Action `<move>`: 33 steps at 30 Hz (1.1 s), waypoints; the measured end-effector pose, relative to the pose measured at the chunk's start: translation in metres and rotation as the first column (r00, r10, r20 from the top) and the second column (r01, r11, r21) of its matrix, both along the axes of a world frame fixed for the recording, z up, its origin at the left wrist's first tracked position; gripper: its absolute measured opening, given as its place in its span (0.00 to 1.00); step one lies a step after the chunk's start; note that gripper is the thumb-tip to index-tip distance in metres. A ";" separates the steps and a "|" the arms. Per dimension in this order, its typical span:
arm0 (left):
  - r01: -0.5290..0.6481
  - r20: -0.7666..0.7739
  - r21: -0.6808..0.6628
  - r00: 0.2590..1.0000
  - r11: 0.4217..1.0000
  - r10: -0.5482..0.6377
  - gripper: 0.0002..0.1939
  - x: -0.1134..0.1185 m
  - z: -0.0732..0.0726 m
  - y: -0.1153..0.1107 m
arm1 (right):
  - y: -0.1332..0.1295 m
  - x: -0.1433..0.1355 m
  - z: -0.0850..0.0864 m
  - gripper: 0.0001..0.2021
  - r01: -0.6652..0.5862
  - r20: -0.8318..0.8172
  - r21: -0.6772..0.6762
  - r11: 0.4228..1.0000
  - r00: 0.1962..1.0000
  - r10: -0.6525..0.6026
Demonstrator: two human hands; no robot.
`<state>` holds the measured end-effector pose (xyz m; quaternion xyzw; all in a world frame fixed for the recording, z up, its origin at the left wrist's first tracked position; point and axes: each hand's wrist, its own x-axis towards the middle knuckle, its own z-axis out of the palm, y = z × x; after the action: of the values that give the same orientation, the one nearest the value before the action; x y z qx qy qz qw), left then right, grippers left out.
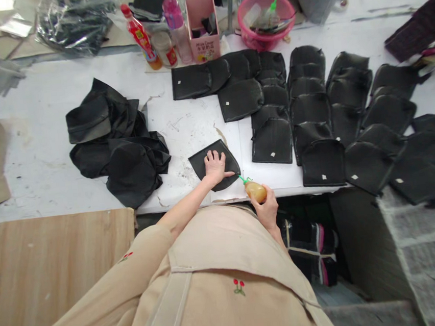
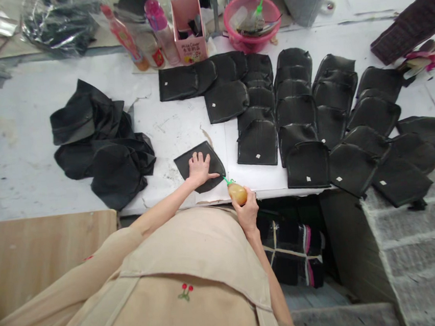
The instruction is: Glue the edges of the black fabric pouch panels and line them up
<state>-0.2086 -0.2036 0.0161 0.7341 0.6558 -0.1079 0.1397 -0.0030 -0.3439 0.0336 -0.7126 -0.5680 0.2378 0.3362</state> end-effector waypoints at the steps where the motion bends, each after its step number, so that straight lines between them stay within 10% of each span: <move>1: 0.003 -0.002 0.004 1.000 1.000 -0.003 0.51 0.000 0.000 0.000 | 0.001 -0.001 0.000 0.24 0.003 0.004 0.004 1.000 1.000 -0.003; 33: -0.116 0.054 -0.013 0.992 0.993 0.116 0.52 0.009 -0.003 0.009 | 0.000 -0.008 0.000 0.25 -0.094 -0.097 -0.061 0.994 0.991 0.087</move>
<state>-0.1997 -0.1948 0.0136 0.6967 0.6927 -0.0826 0.1672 -0.0108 -0.3442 0.0338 -0.6846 -0.5751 0.3048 0.3281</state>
